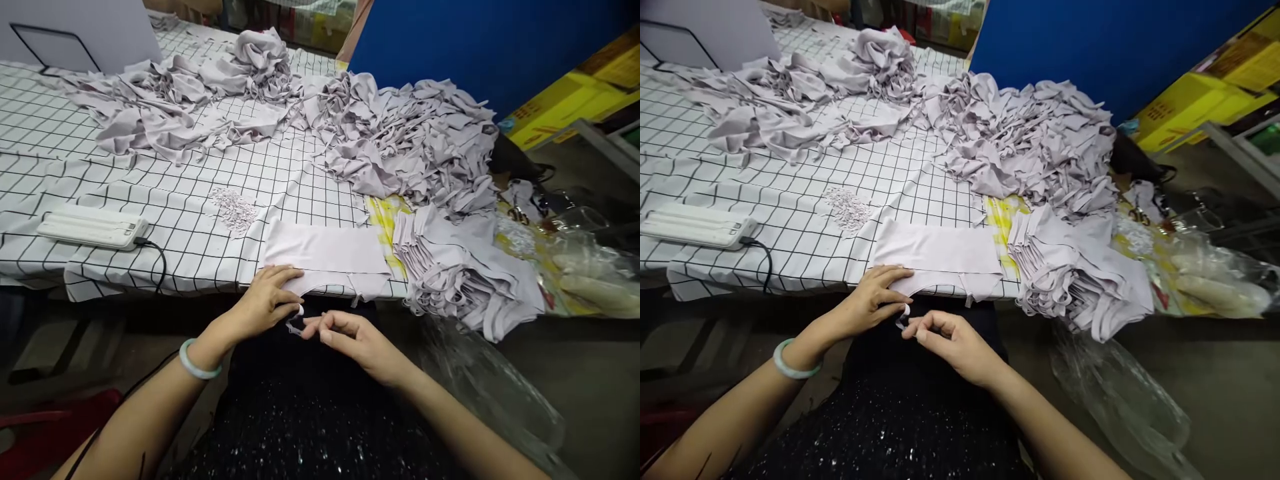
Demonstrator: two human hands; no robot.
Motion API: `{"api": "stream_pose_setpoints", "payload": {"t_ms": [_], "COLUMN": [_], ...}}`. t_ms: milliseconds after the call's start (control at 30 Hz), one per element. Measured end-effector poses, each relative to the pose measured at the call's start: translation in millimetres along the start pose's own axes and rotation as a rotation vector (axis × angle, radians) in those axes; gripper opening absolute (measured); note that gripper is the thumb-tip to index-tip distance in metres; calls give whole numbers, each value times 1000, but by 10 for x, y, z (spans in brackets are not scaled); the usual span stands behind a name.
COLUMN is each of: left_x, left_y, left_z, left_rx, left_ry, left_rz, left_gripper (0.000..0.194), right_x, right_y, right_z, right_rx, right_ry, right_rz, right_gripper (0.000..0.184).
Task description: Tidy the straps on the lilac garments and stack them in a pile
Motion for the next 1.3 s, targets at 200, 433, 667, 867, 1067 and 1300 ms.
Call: {"api": "stream_pose_setpoints", "payload": {"t_ms": [200,433,667,867,1067,1300], "left_x": [5,15,-2,-3,-54,-350], "left_y": [-8,32,29,32,-108,-531], "left_z": [-18,-35,-16,-28,29,188], "left_rx": [28,-21,-46,-46,28,453], "left_ry": [-43,-52,-64,-65,-21,-305], "left_rz": [7,31,-22,6,80,334], "left_gripper": [17,14,14,16,18,15], "right_x": [-446,-13,77,-618,-826,-481], "right_y": [257,-12,-632,-908,-911,-93], "right_z": [293,-27,-574,-649,-714,-521], "right_rx": [-146,-44,-222,-277,-273,-268], "right_ry": [-4,76,-1,-111,-268,-44], "right_rz": [39,-16,106,275,457,85], "right_gripper": [41,30,27,33,27,32]}}
Point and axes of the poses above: each hand's wrist, its own x-axis away from the middle knuckle, its own y-axis out of the palm, z = x × y, the point moved 7 cm from there along -x, towards the middle knuckle, and after that the axes turned 7 degrees about z, right-handed, at the moved point
